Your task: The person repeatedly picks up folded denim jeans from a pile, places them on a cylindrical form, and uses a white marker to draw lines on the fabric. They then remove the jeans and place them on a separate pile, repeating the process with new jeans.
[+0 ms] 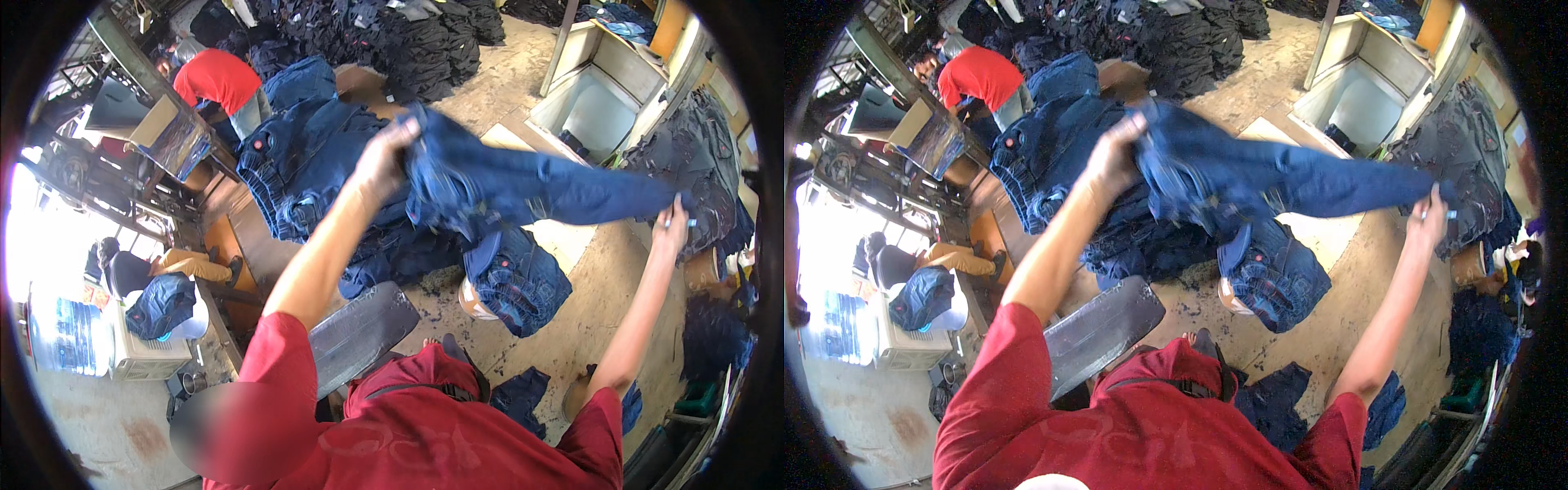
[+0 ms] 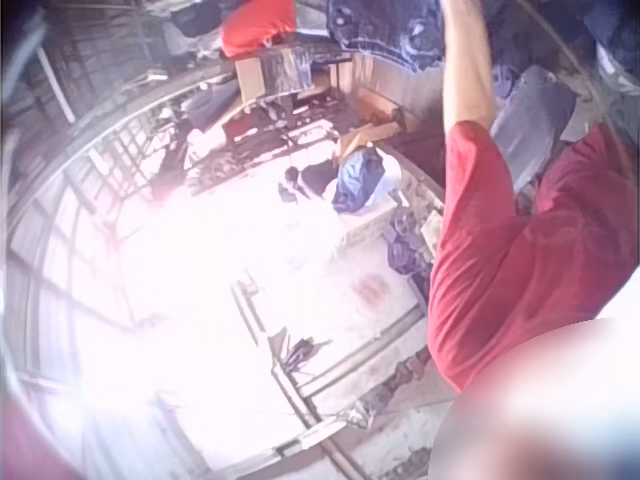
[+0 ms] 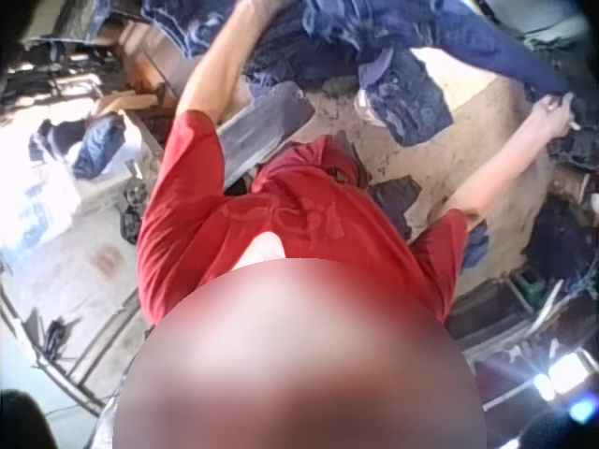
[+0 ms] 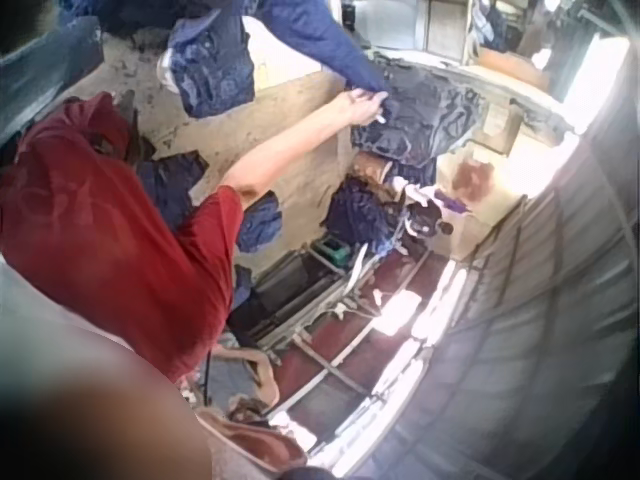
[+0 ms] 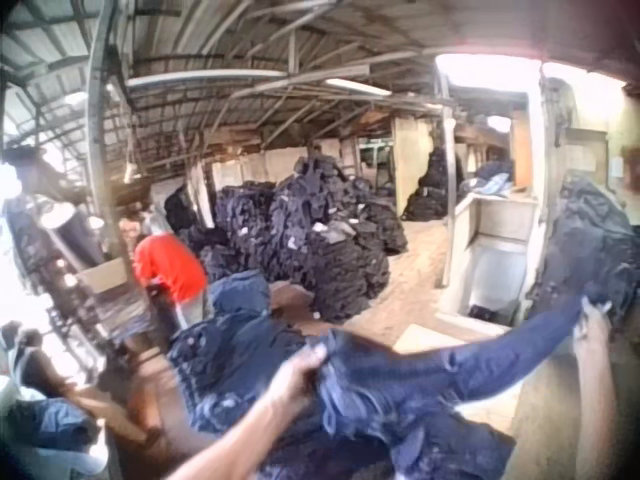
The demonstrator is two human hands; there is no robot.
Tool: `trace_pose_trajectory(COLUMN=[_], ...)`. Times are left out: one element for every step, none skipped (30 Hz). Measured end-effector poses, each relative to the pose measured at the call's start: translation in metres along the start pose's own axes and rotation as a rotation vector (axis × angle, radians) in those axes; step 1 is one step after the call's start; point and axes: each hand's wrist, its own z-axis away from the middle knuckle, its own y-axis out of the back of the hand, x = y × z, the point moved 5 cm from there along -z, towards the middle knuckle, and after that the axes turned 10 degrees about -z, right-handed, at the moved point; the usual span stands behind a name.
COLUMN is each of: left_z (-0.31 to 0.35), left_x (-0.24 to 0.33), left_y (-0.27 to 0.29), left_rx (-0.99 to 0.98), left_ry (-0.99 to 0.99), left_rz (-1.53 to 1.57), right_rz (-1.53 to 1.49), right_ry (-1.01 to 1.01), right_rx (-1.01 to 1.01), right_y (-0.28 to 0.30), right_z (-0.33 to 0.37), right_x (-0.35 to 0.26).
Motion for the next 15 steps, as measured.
trace_pose_trajectory(left_z=[-0.015,-0.027,-0.034,-0.039,-0.042,-0.041,-0.031,-0.024,-0.006,0.024,0.053,0.081,0.108,0.137,0.17], left_x=[0.041,0.081,0.119,0.156,0.191,0.224,0.253,0.274,0.288,0.302,0.315,0.313,0.307,0.298,0.283], left_y=[-0.007,-0.007,-0.003,0.003,0.02,0.036,0.061,0.082,0.115,0.135,0.154,0.191,0.229,0.261,0.284], left_rx=[0.001,0.022,0.059,0.014,0.134,0.15,0.217,0.252,0.4,0.426,0.661,0.604,0.658,0.739,0.879], left_ry=[-0.077,-0.143,-0.225,-0.326,-0.378,-0.446,-0.477,-0.517,-0.522,-0.602,-0.701,-0.515,-0.296,-0.172,-0.188], left_rz=[-0.016,-0.05,-0.078,-0.094,-0.186,-0.254,-0.272,-0.303,-0.317,-0.957,-1.688,-1.58,-1.324,-1.058,-1.136], right_rz=[-0.067,-0.11,-0.196,-0.23,-0.223,-0.227,-0.232,-0.227,-0.116,-0.024,0.087,0.228,0.253,0.289,0.469], right_ry=[-0.01,-0.062,-0.076,-0.138,-0.189,-0.237,-0.294,-0.41,-0.425,-0.548,-0.585,-0.635,-0.74,-0.775,-0.742], right_rx=[-0.027,-0.034,-0.079,-0.166,-0.16,-0.213,-0.313,-0.376,-0.478,-0.591,-0.748,-0.882,-0.966,-0.979,-0.968], right_y=[-0.035,-0.068,-0.104,-0.137,-0.167,-0.198,-0.228,-0.25,-0.267,-0.273,-0.272,-0.266,-0.252,-0.224,-0.193], right_z=[-0.01,-0.018,-0.023,-0.022,-0.022,-0.016,-0.006,0.007,0.023,0.044,0.066,0.085,0.1,0.112,0.118], right_x=[-0.004,-0.003,0.007,0.02,0.034,0.057,0.079,0.107,0.13,0.156,0.179,0.205,0.229,0.253,0.279])
